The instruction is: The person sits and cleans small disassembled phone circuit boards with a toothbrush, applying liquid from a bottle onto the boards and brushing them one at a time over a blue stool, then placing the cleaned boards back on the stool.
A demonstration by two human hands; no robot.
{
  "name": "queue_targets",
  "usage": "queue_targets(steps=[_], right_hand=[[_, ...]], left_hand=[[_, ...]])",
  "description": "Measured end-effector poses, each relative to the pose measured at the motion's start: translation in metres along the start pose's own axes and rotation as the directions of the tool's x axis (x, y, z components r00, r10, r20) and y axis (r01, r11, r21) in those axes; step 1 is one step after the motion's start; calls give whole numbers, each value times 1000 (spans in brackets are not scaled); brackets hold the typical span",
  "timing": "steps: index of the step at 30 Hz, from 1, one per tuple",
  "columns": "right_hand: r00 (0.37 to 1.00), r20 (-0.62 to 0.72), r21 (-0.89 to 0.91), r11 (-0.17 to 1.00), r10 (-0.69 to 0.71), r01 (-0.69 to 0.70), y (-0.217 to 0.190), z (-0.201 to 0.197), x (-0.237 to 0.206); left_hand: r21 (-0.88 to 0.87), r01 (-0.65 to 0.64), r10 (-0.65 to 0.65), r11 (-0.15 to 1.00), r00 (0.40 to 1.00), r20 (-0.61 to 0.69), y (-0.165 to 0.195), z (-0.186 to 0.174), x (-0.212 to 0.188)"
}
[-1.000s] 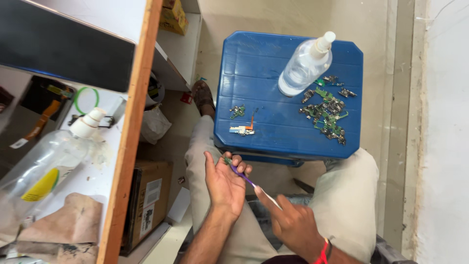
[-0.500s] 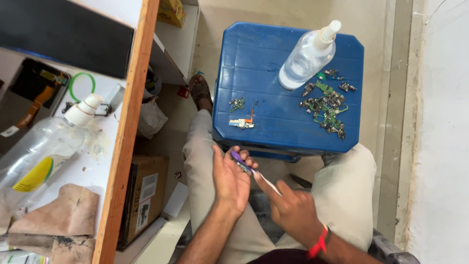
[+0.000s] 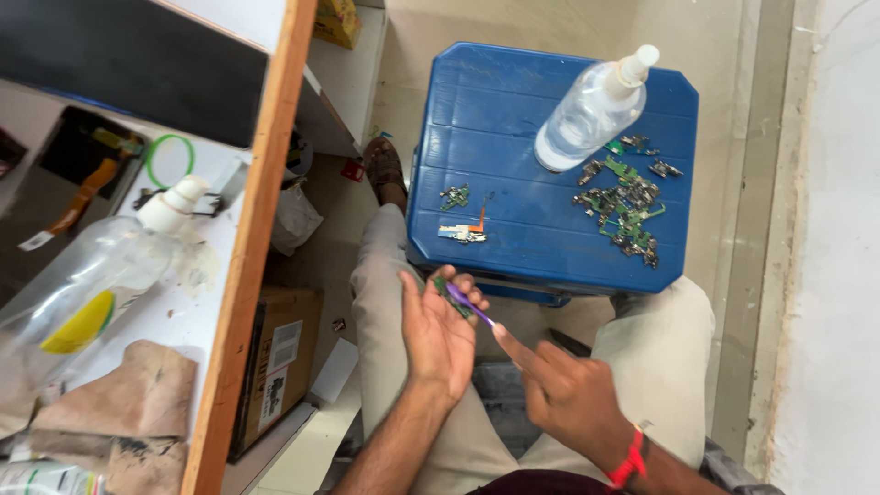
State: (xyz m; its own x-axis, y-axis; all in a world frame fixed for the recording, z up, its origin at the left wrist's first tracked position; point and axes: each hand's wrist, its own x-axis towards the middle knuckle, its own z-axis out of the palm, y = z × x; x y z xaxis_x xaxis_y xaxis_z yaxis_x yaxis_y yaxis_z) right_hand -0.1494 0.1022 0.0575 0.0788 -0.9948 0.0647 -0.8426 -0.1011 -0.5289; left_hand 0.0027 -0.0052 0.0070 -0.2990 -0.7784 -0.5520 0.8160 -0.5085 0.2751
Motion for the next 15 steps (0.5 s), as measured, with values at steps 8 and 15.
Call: queue_targets(steps=[8,15], right_hand=[[998,42,91,995,40,-44,6,-1,0],[997,51,39,997,59,-61,0,-11,1]], left_hand=[[2,34,-34,999,999,1,-4,0,-3],[-69,-1,3,998,999,32,-3,-1,-2]])
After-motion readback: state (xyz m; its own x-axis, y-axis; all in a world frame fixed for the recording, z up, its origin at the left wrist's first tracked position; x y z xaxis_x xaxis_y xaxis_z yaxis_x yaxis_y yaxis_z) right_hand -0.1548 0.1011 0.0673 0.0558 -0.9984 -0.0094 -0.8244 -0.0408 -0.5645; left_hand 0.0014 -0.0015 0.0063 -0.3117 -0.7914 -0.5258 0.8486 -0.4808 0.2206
